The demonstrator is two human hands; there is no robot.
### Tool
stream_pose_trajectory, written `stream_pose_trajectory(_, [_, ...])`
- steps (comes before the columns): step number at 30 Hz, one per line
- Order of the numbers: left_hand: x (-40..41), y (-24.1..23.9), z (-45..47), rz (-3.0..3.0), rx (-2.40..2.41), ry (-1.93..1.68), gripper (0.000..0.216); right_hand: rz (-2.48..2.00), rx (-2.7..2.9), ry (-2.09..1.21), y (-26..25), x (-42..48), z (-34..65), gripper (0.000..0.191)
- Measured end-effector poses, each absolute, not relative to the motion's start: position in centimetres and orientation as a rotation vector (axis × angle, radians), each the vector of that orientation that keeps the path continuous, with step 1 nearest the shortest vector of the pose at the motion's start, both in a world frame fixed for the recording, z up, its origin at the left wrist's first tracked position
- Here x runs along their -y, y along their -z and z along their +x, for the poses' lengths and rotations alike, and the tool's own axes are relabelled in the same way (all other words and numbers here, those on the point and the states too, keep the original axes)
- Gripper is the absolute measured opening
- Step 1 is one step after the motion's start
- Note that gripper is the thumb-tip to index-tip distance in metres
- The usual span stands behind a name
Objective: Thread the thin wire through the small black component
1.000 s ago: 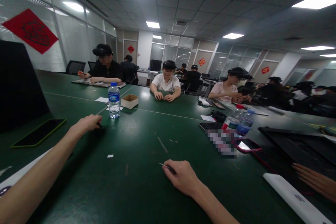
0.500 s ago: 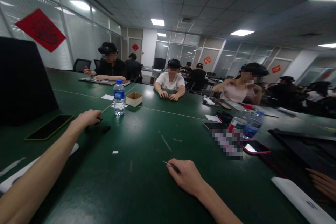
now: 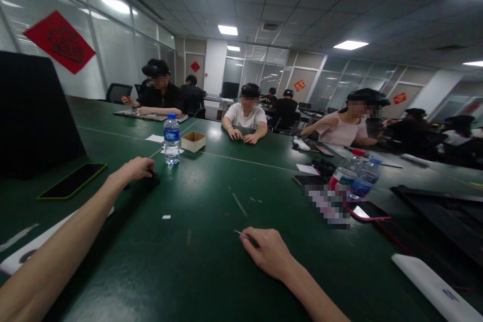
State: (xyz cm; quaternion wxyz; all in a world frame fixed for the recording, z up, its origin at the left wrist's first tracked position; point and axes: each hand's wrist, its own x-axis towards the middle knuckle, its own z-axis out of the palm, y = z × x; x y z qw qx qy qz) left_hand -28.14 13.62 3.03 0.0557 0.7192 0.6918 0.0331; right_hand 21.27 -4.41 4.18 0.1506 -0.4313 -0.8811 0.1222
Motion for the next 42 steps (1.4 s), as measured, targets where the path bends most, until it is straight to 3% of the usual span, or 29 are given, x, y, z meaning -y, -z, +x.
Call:
stream_pose_trajectory(9, [-13.45, -4.09, -28.52, 2.166, -2.120, -0.129, 0.036, -1.232, 2.520, -0.352, -4.05, 4.42, 21.27, 0.033])
stream_pose_trajectory(42, [-13.76, -3.25, -29.03, 2.112, -2.076, 0.032, 0.027, -1.294, 2.565, -0.224, -4.08, 4.66, 21.32, 0.033])
